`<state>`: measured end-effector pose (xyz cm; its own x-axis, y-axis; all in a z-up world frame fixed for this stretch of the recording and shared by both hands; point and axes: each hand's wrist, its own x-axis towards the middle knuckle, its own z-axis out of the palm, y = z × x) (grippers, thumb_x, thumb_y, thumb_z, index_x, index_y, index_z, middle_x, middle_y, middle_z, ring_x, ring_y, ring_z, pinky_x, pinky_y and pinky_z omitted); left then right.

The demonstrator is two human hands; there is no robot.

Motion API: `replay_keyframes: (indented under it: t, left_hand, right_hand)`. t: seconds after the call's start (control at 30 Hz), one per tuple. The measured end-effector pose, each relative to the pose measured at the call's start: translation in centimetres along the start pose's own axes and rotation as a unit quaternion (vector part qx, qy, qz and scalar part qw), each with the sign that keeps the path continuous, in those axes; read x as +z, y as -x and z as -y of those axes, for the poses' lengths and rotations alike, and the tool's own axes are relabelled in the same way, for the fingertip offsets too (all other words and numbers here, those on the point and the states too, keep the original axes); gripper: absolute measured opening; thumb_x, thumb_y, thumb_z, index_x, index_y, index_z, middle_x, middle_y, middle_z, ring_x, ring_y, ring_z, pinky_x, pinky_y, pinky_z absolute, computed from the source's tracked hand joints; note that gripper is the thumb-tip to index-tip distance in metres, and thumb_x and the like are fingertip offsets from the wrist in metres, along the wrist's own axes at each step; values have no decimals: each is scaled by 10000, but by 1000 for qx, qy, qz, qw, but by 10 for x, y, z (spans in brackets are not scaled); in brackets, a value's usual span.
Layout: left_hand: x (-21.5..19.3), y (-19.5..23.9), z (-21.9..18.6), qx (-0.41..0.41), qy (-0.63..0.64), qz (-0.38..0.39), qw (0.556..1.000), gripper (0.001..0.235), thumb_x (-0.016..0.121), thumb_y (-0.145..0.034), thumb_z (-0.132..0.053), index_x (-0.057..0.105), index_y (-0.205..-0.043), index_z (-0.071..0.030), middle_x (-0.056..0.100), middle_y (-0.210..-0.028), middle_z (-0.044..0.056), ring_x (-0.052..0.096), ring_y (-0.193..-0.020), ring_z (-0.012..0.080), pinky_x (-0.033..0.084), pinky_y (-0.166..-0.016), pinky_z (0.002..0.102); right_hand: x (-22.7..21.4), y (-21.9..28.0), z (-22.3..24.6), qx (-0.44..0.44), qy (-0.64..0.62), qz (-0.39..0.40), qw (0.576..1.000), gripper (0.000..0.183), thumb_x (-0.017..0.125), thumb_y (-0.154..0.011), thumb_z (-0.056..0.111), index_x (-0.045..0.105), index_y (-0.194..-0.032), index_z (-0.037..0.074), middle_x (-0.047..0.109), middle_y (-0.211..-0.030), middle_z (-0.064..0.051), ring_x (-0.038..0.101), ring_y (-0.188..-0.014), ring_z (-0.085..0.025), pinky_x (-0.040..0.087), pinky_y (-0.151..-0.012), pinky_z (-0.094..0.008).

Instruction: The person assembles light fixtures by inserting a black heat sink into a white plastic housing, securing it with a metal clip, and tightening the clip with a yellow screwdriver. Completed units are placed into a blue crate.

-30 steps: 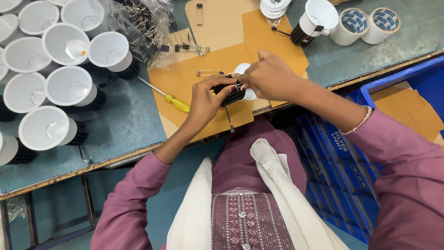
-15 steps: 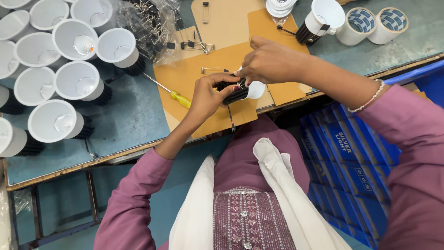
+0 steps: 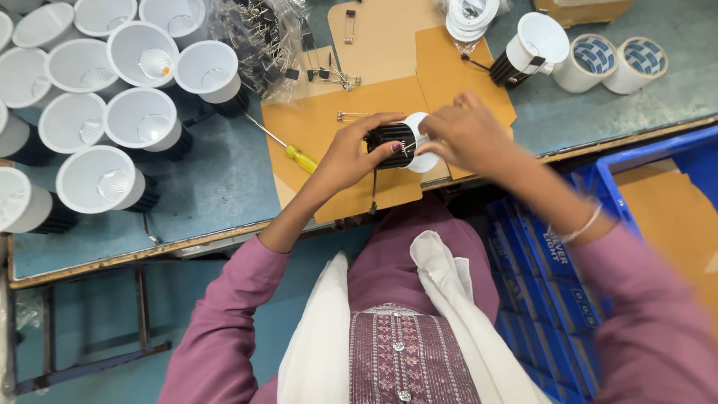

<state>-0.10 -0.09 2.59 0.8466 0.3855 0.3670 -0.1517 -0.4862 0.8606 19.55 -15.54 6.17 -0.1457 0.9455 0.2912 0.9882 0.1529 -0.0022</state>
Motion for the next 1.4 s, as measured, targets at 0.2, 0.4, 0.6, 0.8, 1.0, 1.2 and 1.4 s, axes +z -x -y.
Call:
replay_keyframes:
  t: [0.2,0.4,0.6,0.8,1.0,1.2,1.4]
  left_hand:
    - [7,-1,-33,-63,-133,-37,988,494,720,-892,-165,592,-1367,-133,737,-1085,93,701,-1017,293,535,-832,403]
    - [-28,-21,-11,55,-130,-13,990,464,531,-901,39,624,-1325,-125,684,-1256,125,678,-1179,298,539,-985,402]
    - [-104,36,51,2,-277,138,951,495,622,-817,-8,600,-1305,-91,570,-1425,180,524,-1296,401,400,-1051,460]
    - [-114,67,80,52,-288,50,955,362,703,-914,-91,610,-1264,-85,653,-1321,109,610,-1301,345,405,-1126,527]
    - [-126,46,24,74,117,-291,947,324,636,-1171,-254,407,-1357,-118,556,-1063,46,586,-885,126,514,-806,287]
    - [-69,17,-41,47,403,-221,887,400,539,-1163,-460,508,-1086,-69,385,-657,24,380,-479,95,273,-418,259]
    - [-1,-31,-52,70,382,-145,910,581,434,-1081,-615,456,-903,-62,331,-555,11,307,-368,93,241,-331,255]
  right_hand:
    - [36,32,55,170,-142,-187,957,152,776,-922,227,695,-946,101,708,-920,-37,600,-833,-258,346,-895,-422]
    - [96,34,95,387,-497,-333,702,143,726,-998,139,655,-913,50,631,-798,15,543,-723,-66,448,-680,-242]
    - [124,52,93,335,-536,-362,685,112,667,-1048,70,623,-957,21,662,-853,-2,594,-793,-40,490,-757,-206]
    - [132,37,112,331,-568,-267,705,61,701,-962,53,669,-941,5,679,-891,-1,610,-818,-52,497,-757,-214]
    - [106,24,120,389,-425,-231,784,176,746,-940,124,635,-871,5,699,-777,-72,646,-715,-89,508,-678,-254]
    - [98,14,125,347,-327,-252,842,221,718,-988,132,588,-876,-8,610,-804,-147,584,-691,-265,469,-650,-358]
    - [97,15,124,346,-320,-225,853,202,670,-996,131,588,-880,-13,563,-796,-154,555,-704,-310,440,-651,-389]
